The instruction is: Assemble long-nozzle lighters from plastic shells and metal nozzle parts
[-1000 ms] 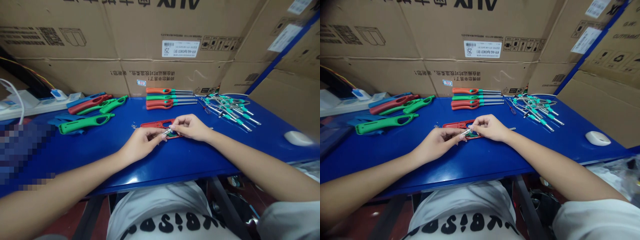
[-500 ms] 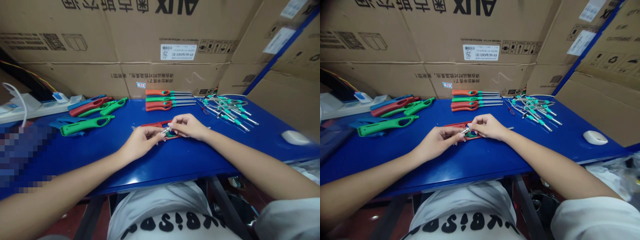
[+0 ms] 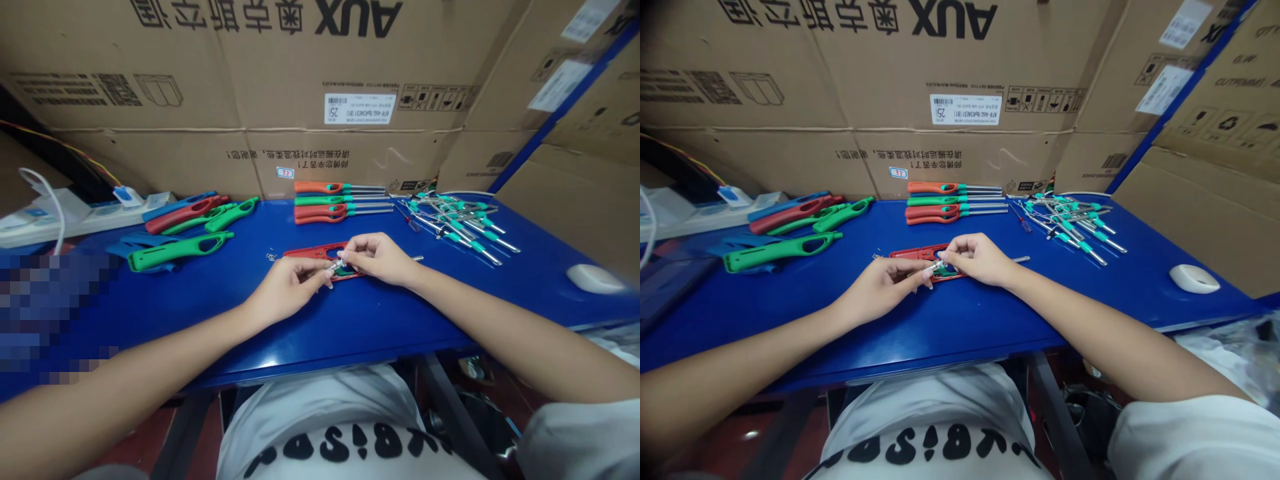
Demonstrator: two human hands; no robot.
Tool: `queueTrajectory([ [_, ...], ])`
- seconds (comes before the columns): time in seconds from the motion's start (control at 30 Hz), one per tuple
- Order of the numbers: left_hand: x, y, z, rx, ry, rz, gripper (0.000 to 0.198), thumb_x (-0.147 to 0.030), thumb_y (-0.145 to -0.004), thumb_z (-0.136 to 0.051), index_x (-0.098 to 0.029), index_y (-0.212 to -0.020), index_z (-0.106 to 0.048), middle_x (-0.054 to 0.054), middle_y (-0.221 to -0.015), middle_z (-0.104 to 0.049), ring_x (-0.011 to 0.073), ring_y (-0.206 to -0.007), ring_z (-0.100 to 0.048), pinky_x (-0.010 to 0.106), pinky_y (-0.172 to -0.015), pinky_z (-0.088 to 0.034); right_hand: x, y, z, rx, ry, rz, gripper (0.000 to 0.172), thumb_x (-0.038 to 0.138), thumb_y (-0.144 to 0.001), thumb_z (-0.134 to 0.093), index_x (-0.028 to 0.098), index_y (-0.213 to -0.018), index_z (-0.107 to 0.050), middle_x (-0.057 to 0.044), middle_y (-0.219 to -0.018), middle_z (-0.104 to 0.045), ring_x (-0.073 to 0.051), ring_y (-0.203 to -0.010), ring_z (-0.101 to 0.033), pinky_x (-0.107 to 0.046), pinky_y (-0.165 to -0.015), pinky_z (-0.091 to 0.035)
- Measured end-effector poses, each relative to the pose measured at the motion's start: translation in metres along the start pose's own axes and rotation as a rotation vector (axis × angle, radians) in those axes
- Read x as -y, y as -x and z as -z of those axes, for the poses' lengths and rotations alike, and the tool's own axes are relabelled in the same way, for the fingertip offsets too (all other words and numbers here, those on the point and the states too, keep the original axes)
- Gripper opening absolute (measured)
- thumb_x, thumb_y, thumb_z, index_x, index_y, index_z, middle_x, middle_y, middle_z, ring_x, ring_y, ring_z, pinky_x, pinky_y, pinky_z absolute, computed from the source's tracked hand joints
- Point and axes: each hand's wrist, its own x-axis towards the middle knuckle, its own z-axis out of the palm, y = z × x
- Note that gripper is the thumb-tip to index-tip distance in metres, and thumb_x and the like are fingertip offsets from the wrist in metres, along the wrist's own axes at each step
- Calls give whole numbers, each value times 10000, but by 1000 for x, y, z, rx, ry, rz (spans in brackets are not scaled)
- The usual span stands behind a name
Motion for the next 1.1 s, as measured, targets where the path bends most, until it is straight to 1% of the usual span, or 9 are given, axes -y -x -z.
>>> queueTrajectory([
  [0.2, -4, -1, 5, 8, -26, -6, 346, -421, -932, -610, -139, -1050, -772, 76, -919, -787, 193, -776, -676, 286, -719, -523, 4, 1, 1, 30, -16, 19, 463, 577, -746, -786, 144, -754, -620, 23, -587, -608, -46, -397, -418, -214, -402, -285],
  [0.27, -5, 0, 12, -6, -126, -50, 346, -425, -945, -598, -170, -1108, -766, 76, -1025, -777, 210, -871, -685, 305, -790, -523, 7, 1, 2, 58, -1, 35, 446, 575, -803, -736, 143, -768, -631, 22, -594, -621, -39, -378, -407, -220, -402, -286],
  [0.33, -7, 2, 18, -25, -291, -103, 328, -414, -950, -590, -203, -1126, -768, 75, -1076, -746, 218, -915, -672, 326, -834, -511, 9, 1, 3, 78, 26, 36, 450, 591, -854, -672, 145, -802, -647, 50, -520, -567, -43, -364, -382, -225, -403, -277],
  [0.43, -9, 4, 25, -27, -518, -149, 292, -376, -940, -582, -211, -1076, -780, 83, -1011, -690, 236, -920, -639, 368, -857, -491, 7, 0, 6, 43, 29, 29, 466, 615, -848, -662, 150, -854, -658, 78, -475, -494, -54, -379, -359, -232, -407, -260],
  [0.53, -10, 5, 25, 9, -611, -166, 277, -369, -942, -570, -192, -1034, -762, 85, -962, -684, 250, -917, -620, 396, -872, -471, 3, -2, 8, -20, 25, 35, 459, 599, -818, -700, 144, -874, -676, 34, -598, -583, -61, -454, -404, -235, -446, -308],
  [0.67, -9, 6, 22, 65, -591, -133, 227, -351, -923, -603, -173, -1009, -716, 73, -915, -699, 230, -848, -618, 345, -774, -469, -2, -3, 7, -58, 63, 79, 384, 525, -826, -716, 148, -897, -688, -30, -800, -680, -118, -674, -570, -264, -640, -456],
  [0.73, -8, 6, 21, 78, -553, -109, 196, -316, -913, -614, -170, -1013, -698, 64, -930, -706, 203, -800, -618, 312, -725, -462, -4, -3, 7, -55, 87, 94, 349, 494, -837, -710, 154, -912, -687, -42, -850, -688, -145, -755, -598, -291, -724, -477],
  [0.93, -8, 5, 25, 75, -528, -83, 272, -334, -808, -765, -152, -1008, -730, 58, -922, -723, 156, -676, -594, 270, -646, -448, -8, -3, 7, -58, 273, 161, 303, 441, -910, -627, 157, -996, -685, -41, -844, -645, -145, -699, -538, -297, -660, -436],
  [1.1, -9, 5, 26, 62, -515, -129, 222, -356, -886, -691, -170, -972, -776, 49, -889, -739, 150, -682, -617, 262, -657, -464, -11, 0, 6, -67, 510, 416, 179, 304, -903, -650, 175, -1021, -691, -78, -1019, -640, -177, -855, -578, -337, -780, -482],
])
